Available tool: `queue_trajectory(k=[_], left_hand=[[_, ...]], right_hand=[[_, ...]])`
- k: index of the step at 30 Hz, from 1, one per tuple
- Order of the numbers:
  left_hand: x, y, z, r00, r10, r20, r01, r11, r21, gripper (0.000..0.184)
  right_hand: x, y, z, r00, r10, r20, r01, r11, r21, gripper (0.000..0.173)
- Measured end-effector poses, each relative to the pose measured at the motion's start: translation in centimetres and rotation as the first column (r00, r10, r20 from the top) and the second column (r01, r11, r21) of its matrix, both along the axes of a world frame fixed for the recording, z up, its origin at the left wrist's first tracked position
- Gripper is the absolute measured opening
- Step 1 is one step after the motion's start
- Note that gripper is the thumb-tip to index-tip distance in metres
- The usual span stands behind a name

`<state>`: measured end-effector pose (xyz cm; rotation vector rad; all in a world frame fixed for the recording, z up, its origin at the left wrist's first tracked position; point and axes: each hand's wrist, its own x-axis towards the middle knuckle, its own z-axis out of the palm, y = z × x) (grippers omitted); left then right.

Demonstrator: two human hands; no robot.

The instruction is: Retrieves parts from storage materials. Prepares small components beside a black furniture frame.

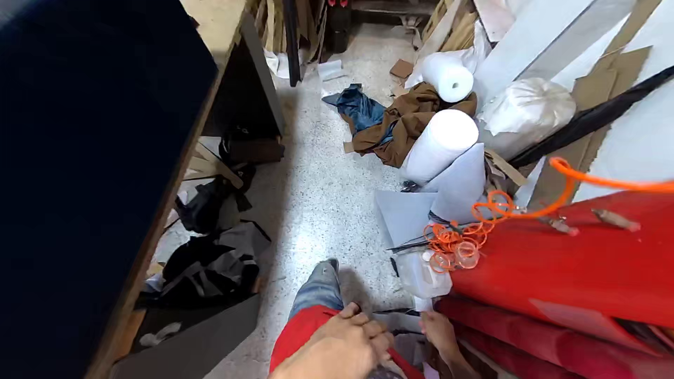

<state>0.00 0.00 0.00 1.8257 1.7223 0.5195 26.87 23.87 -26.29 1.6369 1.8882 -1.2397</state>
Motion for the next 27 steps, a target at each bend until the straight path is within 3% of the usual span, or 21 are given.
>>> queue_trajectory(k=[2, 5, 8, 9, 11, 14, 16, 19, 21, 23, 27], left_hand=[[-3.8, 2.9, -1.5, 0.994, 0.106, -0.016, -0.107, 0.994, -0.028, 0.037], [-10.5, 7.1, -5.0, 0.968, 0.222, 0.12, -0.206, 0.97, -0.133, 0.039], [-18.7, 11.6, -11.9, 0.88, 0.385, 0.279, -0.307, 0.908, -0.287, 0.037], [-21.0, 12.9, -14.4, 0.854, 0.453, 0.255, -0.344, 0.86, -0.377, 0.038], [-25.0, 14.6, -18.3, 0.867, 0.492, 0.082, -0.361, 0.732, -0.578, 0.041], [-30.8, 18.6, -21.8, 0.93, 0.361, -0.067, -0.268, 0.542, -0.797, 0.045], [-33.2, 21.5, -22.7, 0.938, 0.347, 0.014, -0.153, 0.448, -0.881, 0.05], [-35.1, 25.8, -25.8, 0.81, 0.533, 0.245, -0.069, 0.501, -0.863, 0.046], [-36.0, 29.8, -29.5, 0.7, 0.628, 0.341, -0.038, 0.509, -0.86, 0.044], [-35.7, 34.0, -34.9, 0.651, 0.676, 0.347, -0.058, 0.5, -0.864, 0.04], [-32.6, 42.7, -49.2, 0.572, 0.756, 0.318, -0.183, 0.496, -0.849, 0.031]], right_hand=[[-8.5, 6.3, -1.0, 0.994, 0.113, -0.009, -0.112, 0.993, 0.022, 0.037], [-21.2, 12.9, -5.0, 0.961, 0.277, -0.025, -0.277, 0.96, -0.028, 0.036], [-32.7, 17.9, -10.6, 0.944, 0.33, -0.02, -0.33, 0.94, -0.086, 0.037], [-35.5, 19.0, -11.9, 0.939, 0.343, -0.002, -0.341, 0.934, -0.108, 0.037], [-39.2, 20.0, -14.3, 0.911, 0.413, 0.014, -0.406, 0.9, -0.157, 0.035], [-43.2, 24.0, -15.8, 0.858, 0.513, -0.007, -0.497, 0.827, -0.263, 0.037], [-44.3, 27.2, -16.0, 0.861, 0.509, 0.007, -0.48, 0.817, -0.319, 0.038], [-46.4, 33.4, -18.7, 0.908, 0.417, 0.035, -0.386, 0.867, -0.316, 0.037], [-47.9, 38.0, -23.5, 0.932, 0.361, 0.03, -0.335, 0.891, -0.306, 0.036], [-49.1, 42.6, -30.3, 0.931, 0.365, 0.002, -0.351, 0.897, -0.268, 0.041], [-48.8, 51.4, -50.1, 0.837, 0.541, 0.086, -0.546, 0.835, 0.068, 0.084]])
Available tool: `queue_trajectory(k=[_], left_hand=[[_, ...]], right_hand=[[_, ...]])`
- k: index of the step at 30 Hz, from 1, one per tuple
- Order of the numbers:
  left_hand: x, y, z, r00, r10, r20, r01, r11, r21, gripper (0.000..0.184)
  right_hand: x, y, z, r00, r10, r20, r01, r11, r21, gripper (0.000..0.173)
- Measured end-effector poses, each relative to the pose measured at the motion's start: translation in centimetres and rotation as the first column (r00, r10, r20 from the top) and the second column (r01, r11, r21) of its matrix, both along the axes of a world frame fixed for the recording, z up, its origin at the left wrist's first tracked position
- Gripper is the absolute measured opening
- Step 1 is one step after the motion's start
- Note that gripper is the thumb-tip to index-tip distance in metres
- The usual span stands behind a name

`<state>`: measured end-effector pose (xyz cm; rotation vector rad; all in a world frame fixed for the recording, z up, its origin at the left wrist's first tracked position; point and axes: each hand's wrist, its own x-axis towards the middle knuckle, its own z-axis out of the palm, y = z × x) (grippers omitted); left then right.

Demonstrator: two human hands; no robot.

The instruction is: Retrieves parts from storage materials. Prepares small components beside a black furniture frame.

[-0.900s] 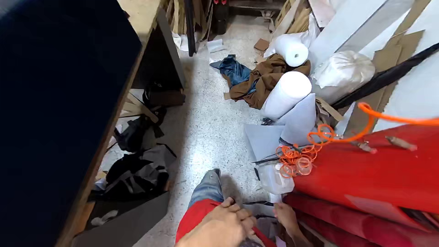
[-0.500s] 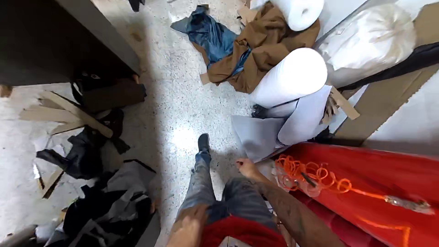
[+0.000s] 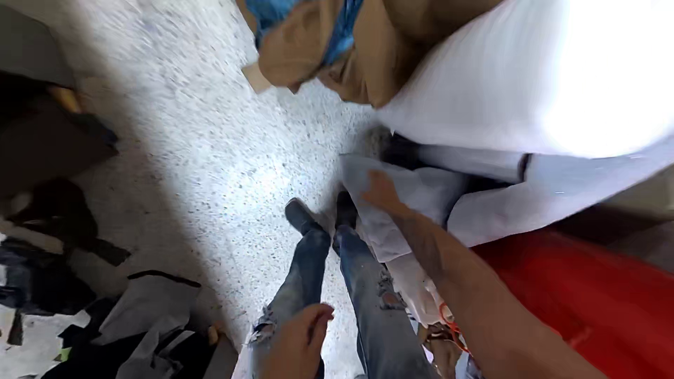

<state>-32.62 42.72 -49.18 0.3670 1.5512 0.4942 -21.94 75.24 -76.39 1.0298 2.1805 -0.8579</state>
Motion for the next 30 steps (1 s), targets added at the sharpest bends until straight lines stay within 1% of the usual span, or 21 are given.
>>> queue_trajectory(k=[1, 2, 3, 4, 5, 6, 7, 8, 9, 10, 11, 12, 14, 15, 16, 18, 20, 21, 24, 26, 30], left_hand=[[1.0, 2.1, -3.8, 0.999, 0.033, 0.009, -0.033, 0.999, 0.016, 0.031], [1.7, 4.2, -7.8, 0.998, 0.063, 0.026, -0.064, 0.997, 0.044, 0.031], [2.5, 6.1, -11.3, 0.996, 0.072, 0.061, -0.075, 0.996, 0.053, 0.032], [3.3, 7.8, -14.2, 0.993, 0.059, 0.098, -0.063, 0.997, 0.044, 0.033], [4.1, 9.4, -16.7, 0.991, 0.025, 0.13, -0.029, 0.999, 0.033, 0.034], [4.9, 10.6, -18.7, 0.989, -0.017, 0.149, 0.013, 1.0, 0.026, 0.035], [5.5, 11.6, -20.2, 0.985, -0.055, 0.163, 0.052, 0.998, 0.02, 0.035], [5.8, 12.4, -21.3, 0.98, -0.087, 0.179, 0.087, 0.996, 0.008, 0.035], [6.0, 12.9, -22.1, 0.976, -0.108, 0.189, 0.111, 0.994, -0.004, 0.035], [6.1, 13.3, -22.6, 0.972, -0.124, 0.201, 0.131, 0.991, -0.023, 0.035], [6.1, 13.6, -22.8, 0.968, -0.138, 0.212, 0.151, 0.988, -0.045, 0.035], [6.0, 13.9, -22.9, 0.965, -0.149, 0.214, 0.165, 0.984, -0.061, 0.036], [5.7, 14.6, -23.2, 0.969, -0.155, 0.193, 0.175, 0.98, -0.09, 0.036], [5.6, 14.8, -23.4, 0.972, -0.16, 0.174, 0.181, 0.978, -0.109, 0.037], [5.5, 15.1, -23.6, 0.973, -0.167, 0.16, 0.188, 0.974, -0.126, 0.037], [5.3, 15.9, -24.2, 0.975, -0.167, 0.147, 0.187, 0.973, -0.138, 0.038], [5.1, 16.2, -25.0, 0.979, -0.134, 0.153, 0.155, 0.979, -0.134, 0.038], [5.1, 16.2, -25.5, 0.982, -0.104, 0.158, 0.125, 0.984, -0.129, 0.036], [4.7, 16.6, -27.9, 0.988, 0.05, 0.143, -0.031, 0.991, -0.129, 0.028], [3.7, 17.9, -30.8, 0.987, 0.117, 0.113, -0.102, 0.985, -0.136, 0.028], [2.0, 23.3, -39.3, 0.977, 0.204, 0.056, -0.195, 0.972, -0.127, 0.044]], right_hand=[[0.7, 1.8, -4.6, 0.998, 0.056, 0.007, -0.056, 0.997, 0.058, 0.094], [1.1, 3.4, -8.5, 0.994, 0.107, 0.032, -0.109, 0.991, 0.074, 0.097], [2.3, 4.1, -11.2, 0.982, 0.16, 0.102, -0.165, 0.986, 0.039, 0.091], [4.3, 3.7, -12.6, 0.956, 0.201, 0.213, -0.194, 0.98, -0.052, 0.082], [6.3, 3.0, -13.2, 0.911, 0.213, 0.352, -0.159, 0.972, -0.175, 0.078], [8.3, 2.2, -13.2, 0.859, 0.195, 0.473, -0.047, 0.951, -0.305, 0.08], [10.0, 1.5, -13.2, 0.819, 0.153, 0.553, 0.092, 0.916, -0.39, 0.08], [11.6, 0.9, -13.9, 0.806, 0.088, 0.585, 0.201, 0.89, -0.41, 0.076], [13.0, 0.6, -14.9, 0.82, -0.006, 0.572, 0.27, 0.885, -0.378, 0.067], [13.8, 0.6, -15.8, 0.855, -0.148, 0.496, 0.325, 0.9, -0.292, 0.053], [13.7, 1.1, -16.3, 0.879, -0.316, 0.358, 0.39, 0.908, -0.156, 0.039], [13.0, 2.3, -16.3, 0.877, -0.444, 0.185, 0.451, 0.892, 0.003, 0.035], [10.4, 6.2, -16.5, 0.856, -0.506, -0.105, 0.512, 0.802, 0.307, 0.049], [9.4, 8.3, -17.0, 0.842, -0.497, -0.211, 0.538, 0.735, 0.413, 0.063], [8.4, 10.3, -17.7, 0.825, -0.503, -0.256, 0.562, 0.687, 0.462, 0.081], [6.1, 13.7, -19.0, 0.79, -0.569, -0.227, 0.603, 0.657, 0.452, 0.113], [3.8, 15.7, -20.4, 0.743, -0.646, -0.175, 0.657, 0.655, 0.373, 0.127], [3.3, 16.2, -21.1, 0.722, -0.676, -0.149, 0.676, 0.644, 0.358, 0.127], [3.4, 16.5, -22.2, 0.659, -0.743, -0.116, 0.743, 0.62, 0.253, 0.105], [4.6, 15.5, -22.6, 0.692, -0.716, -0.09, 0.716, 0.665, 0.213, 0.094], [7.6, 12.6, -22.6, 0.734, -0.677, -0.051, 0.676, 0.723, 0.142, 0.101]])
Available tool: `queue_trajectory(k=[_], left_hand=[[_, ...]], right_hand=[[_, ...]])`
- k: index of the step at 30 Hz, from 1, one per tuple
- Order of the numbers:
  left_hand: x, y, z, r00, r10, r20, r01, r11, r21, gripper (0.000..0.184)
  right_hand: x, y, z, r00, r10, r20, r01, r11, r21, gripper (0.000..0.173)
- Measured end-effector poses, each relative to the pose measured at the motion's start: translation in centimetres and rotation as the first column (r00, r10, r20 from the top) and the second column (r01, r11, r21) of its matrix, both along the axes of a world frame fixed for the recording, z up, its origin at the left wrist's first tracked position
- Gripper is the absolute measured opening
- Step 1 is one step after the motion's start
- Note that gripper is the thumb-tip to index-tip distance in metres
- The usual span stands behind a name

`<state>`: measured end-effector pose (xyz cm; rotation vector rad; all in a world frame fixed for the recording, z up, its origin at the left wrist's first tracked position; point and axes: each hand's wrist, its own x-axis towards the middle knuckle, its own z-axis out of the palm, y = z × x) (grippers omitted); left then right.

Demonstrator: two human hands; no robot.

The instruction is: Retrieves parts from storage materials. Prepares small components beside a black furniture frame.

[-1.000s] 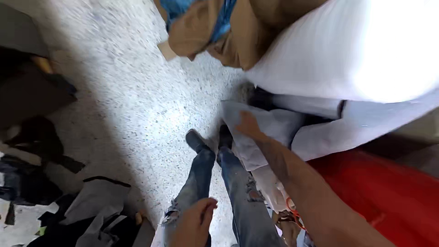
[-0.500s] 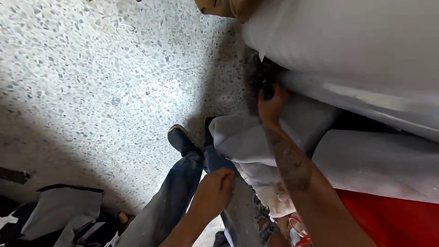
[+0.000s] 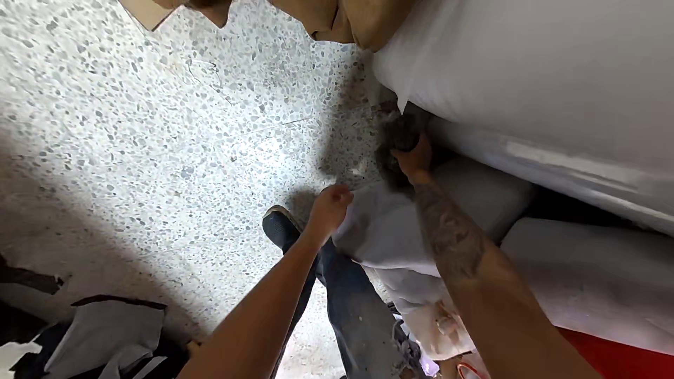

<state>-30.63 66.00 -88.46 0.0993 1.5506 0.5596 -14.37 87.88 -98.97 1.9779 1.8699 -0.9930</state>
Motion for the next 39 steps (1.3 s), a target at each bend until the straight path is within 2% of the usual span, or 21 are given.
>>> queue_trajectory(k=[2, 4, 5, 7, 9, 11, 12, 14, 17, 19, 21, 24, 27, 30, 32, 35, 37, 39], left_hand=[[-0.3, 3.5, -4.2, 0.999, 0.033, -0.011, -0.033, 0.999, 0.009, 0.051], [-0.2, 6.7, -7.4, 1.0, -0.001, -0.017, 0.001, 1.0, -0.012, 0.059], [0.0, 8.0, -8.4, 0.999, -0.033, -0.017, 0.032, 0.999, -0.038, 0.062], [0.6, 9.8, -9.2, 0.997, -0.081, -0.015, 0.079, 0.991, -0.104, 0.063], [1.5, 10.8, -9.3, 0.996, -0.078, 0.037, 0.083, 0.984, -0.156, 0.065], [3.0, 10.5, -9.2, 0.991, 0.004, 0.131, 0.019, 0.984, -0.179, 0.065], [3.7, 10.1, -9.1, 0.983, 0.046, 0.179, -0.012, 0.983, -0.184, 0.067], [5.0, 8.9, -9.1, 0.974, 0.063, 0.218, -0.021, 0.982, -0.186, 0.072], [6.9, 7.6, -10.1, 0.963, 0.083, 0.257, -0.036, 0.982, -0.184, 0.074], [8.1, 7.6, -11.3, 0.934, 0.221, 0.281, -0.166, 0.964, -0.208, 0.058], [8.8, 8.1, -12.1, 0.876, 0.364, 0.316, -0.303, 0.926, -0.226, 0.047], [8.7, 8.3, -12.1, 0.775, 0.505, 0.38, -0.468, 0.863, -0.193, 0.04], [8.1, 8.5, -12.2, 0.711, 0.574, 0.406, -0.568, 0.809, -0.149, 0.033], [6.9, 8.5, -11.2, 0.696, 0.551, 0.46, -0.561, 0.817, -0.131, 0.051], [6.7, 8.7, -11.4, 0.685, 0.533, 0.496, -0.551, 0.825, -0.127, 0.061], [6.8, 9.2, -11.8, 0.629, 0.557, 0.543, -0.551, 0.812, -0.195, 0.075], [6.9, 9.6, -11.7, 0.649, 0.548, 0.528, -0.528, 0.824, -0.206, 0.079], [7.1, 9.7, -11.8, 0.666, 0.547, 0.507, -0.525, 0.827, -0.204, 0.076]], right_hand=[[0.7, -0.6, -0.2, 0.999, 0.003, -0.043, -0.003, 1.0, 0.003, 0.107], [1.2, -0.5, 0.1, 0.999, 0.012, -0.047, -0.01, 0.999, 0.035, 0.116], [1.6, -0.4, 0.5, 0.999, -0.006, -0.052, 0.008, 0.998, 0.054, 0.115], [3.3, -0.6, 0.8, 0.981, -0.17, -0.091, 0.174, 0.984, 0.03, 0.094], [5.4, -1.4, 1.1, 0.905, -0.417, -0.077, 0.415, 0.909, -0.048, 0.07], [6.9, -2.2, 1.7, 0.828, -0.56, -0.02, 0.551, 0.821, -0.149, 0.069], [7.1, -2.2, 1.7, 0.815, -0.58, -0.024, 0.565, 0.802, -0.192, 0.069], [6.6, -1.9, 1.4, 0.832, -0.55, -0.068, 0.515, 0.812, -0.273, 0.066], [5.0, -1.5, 1.0, 0.931, -0.355, -0.082, 0.304, 0.881, -0.361, 0.056], [3.9, -1.2, 1.0, 0.971, -0.226, -0.075, 0.172, 0.886, -0.431, 0.057], [3.5, -1.0, -0.1, 0.98, -0.179, -0.088, 0.122, 0.89, -0.44, 0.058], [3.4, -0.3, -0.4, 0.958, -0.253, -0.134, 0.153, 0.848, -0.507, 0.058], [3.5, 0.4, -0.1, 0.917, -0.384, -0.109, 0.252, 0.769, -0.587, 0.056], [3.5, 0.7, 0.8, 0.82, -0.558, -0.131, 0.316, 0.631, -0.708, 0.06], [3.8, 0.7, 0.9, 0.8, -0.569, -0.19, 0.286, 0.64, -0.714, 0.062], [3.9, 0.3, 1.2, 0.814, -0.531, -0.236, 0.282, 0.716, -0.639, 0.047], [3.5, 0.1, 1.4, 0.828, -0.508, -0.238, 0.282, 0.743, -0.607, 0.041], [3.1, 0.4, 1.6, 0.874, -0.441, -0.206, 0.237, 0.755, -0.611, 0.059]])
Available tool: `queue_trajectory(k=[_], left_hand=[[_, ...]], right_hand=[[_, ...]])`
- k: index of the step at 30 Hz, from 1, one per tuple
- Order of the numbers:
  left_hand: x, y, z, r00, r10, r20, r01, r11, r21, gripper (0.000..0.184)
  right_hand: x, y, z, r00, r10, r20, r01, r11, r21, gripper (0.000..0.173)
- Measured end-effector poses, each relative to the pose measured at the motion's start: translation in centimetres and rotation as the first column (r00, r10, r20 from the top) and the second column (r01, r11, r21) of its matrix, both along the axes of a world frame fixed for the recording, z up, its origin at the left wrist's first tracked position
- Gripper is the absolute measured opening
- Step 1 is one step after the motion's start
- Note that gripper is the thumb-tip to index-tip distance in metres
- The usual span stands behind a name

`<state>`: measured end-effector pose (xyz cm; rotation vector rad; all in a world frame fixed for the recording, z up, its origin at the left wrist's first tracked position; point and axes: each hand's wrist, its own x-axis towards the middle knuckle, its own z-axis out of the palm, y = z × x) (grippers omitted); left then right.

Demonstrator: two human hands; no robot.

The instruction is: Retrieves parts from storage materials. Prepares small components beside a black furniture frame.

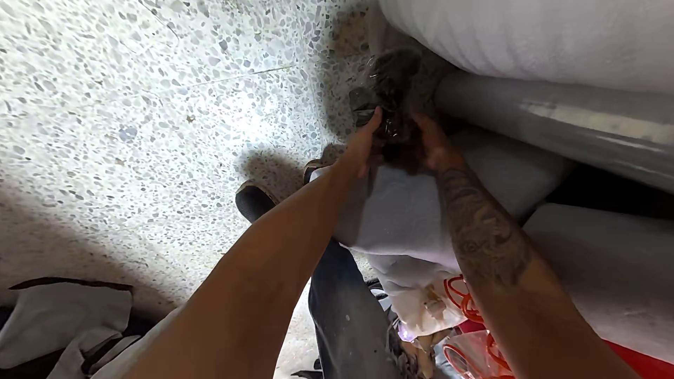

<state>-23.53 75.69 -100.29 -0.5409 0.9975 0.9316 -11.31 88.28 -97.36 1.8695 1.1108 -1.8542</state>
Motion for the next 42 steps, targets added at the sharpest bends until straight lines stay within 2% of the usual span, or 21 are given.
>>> queue_trajectory(k=[1, 2, 3, 5, 8, 12, 13, 16, 21, 23, 26, 28, 30, 33, 37, 40, 42], left_hand=[[0.1, 0.1, -0.1, 1.0, -0.002, -0.023, 0.001, 1.0, -0.011, 0.071], [0.3, 0.0, -0.4, 0.998, -0.009, -0.056, 0.007, 1.0, -0.03, 0.063], [0.4, 0.0, -0.9, 0.996, -0.024, -0.091, 0.02, 0.999, -0.045, 0.058], [0.5, -0.4, -1.9, 0.989, -0.047, -0.142, 0.037, 0.996, -0.077, 0.052], [0.1, -0.5, -1.6, 0.983, 0.029, -0.182, -0.053, 0.99, -0.13, 0.045], [-0.3, -0.6, -2.1, 0.98, 0.071, -0.187, -0.092, 0.99, -0.109, 0.056], [-0.2, -0.4, -2.2, 0.981, 0.079, -0.179, -0.099, 0.99, -0.102, 0.054], [-0.1, 0.1, -2.2, 0.989, 0.079, -0.122, -0.092, 0.99, -0.105, 0.043], [-0.8, 0.5, -0.9, 0.989, 0.136, -0.057, -0.14, 0.986, -0.091, 0.036], [-0.8, 0.7, -0.4, 0.991, 0.129, -0.046, -0.133, 0.988, -0.079, 0.037], [-0.8, 0.8, -0.2, 0.992, 0.111, -0.059, -0.114, 0.992, -0.06, 0.031], [-0.9, 0.8, -0.1, 0.991, 0.114, -0.063, -0.117, 0.992, -0.041, 0.028], [-1.2, 0.8, -0.4, 0.993, 0.113, -0.045, -0.115, 0.992, -0.044, 0.03], [-1.2, 0.8, -0.6, 0.994, 0.095, -0.045, -0.095, 0.995, -0.002, 0.035], [-1.0, 0.9, -0.6, 0.987, 0.145, -0.068, -0.141, 0.988, 0.067, 0.037], [-1.1, 0.9, -0.6, 0.978, 0.205, -0.041, -0.2, 0.975, 0.1, 0.038], [-1.1, 1.2, -0.8, 0.978, 0.206, -0.015, -0.203, 0.971, 0.126, 0.042]], right_hand=[[-0.4, 0.1, 0.2, 0.997, 0.065, 0.029, -0.065, 0.998, -0.001, 0.067], [-1.1, 0.2, 0.4, 0.987, 0.133, 0.088, -0.134, 0.991, 0.007, 0.068], [-1.6, 0.4, 0.5, 0.969, 0.2, 0.144, -0.204, 0.979, 0.012, 0.063], [-2.2, 0.7, 0.2, 0.939, 0.297, 0.174, -0.302, 0.953, 0.005, 0.042], [-2.5, 1.3, 0.1, 0.957, 0.269, 0.112, -0.27, 0.963, -0.009, 0.027], [-3.0, 1.9, 0.3, 0.973, 0.216, 0.077, -0.221, 0.973, 0.066, 0.021], [-3.0, 2.1, 0.3, 0.971, 0.228, 0.069, -0.233, 0.97, 0.073, 0.02], [-2.8, 2.2, 0.0, 0.969, 0.234, 0.075, -0.241, 0.963, 0.122, 0.021], [-2.2, 2.6, 0.2, 0.966, 0.152, 0.211, -0.206, 0.943, 0.263, 0.032], [-1.9, 2.6, 1.0, 0.975, 0.145, 0.168, -0.187, 0.945, 0.27, 0.035], [-1.0, 2.4, 2.0, 0.977, 0.213, -0.009, -0.201, 0.932, 0.301, 0.024], [-0.8, 2.3, 2.4, 0.964, 0.266, -0.024, -0.242, 0.908, 0.341, 0.022], [-0.7, 2.2, 2.6, 0.965, 0.256, -0.06, -0.216, 0.903, 0.372, 0.019], [-0.6, 2.4, 2.9, 0.971, 0.233, -0.046, -0.204, 0.918, 0.341, 0.021], [-1.5, 2.1, 3.4, 0.963, 0.268, 0.032, -0.265, 0.917, 0.299, 0.028], [-2.1, 1.9, 3.4, 0.946, 0.286, 0.154, -0.321, 0.89, 0.323, 0.036], [-2.3, 1.7, 3.5, 0.927, 0.312, 0.208, -0.37, 0.847, 0.382, 0.033]])
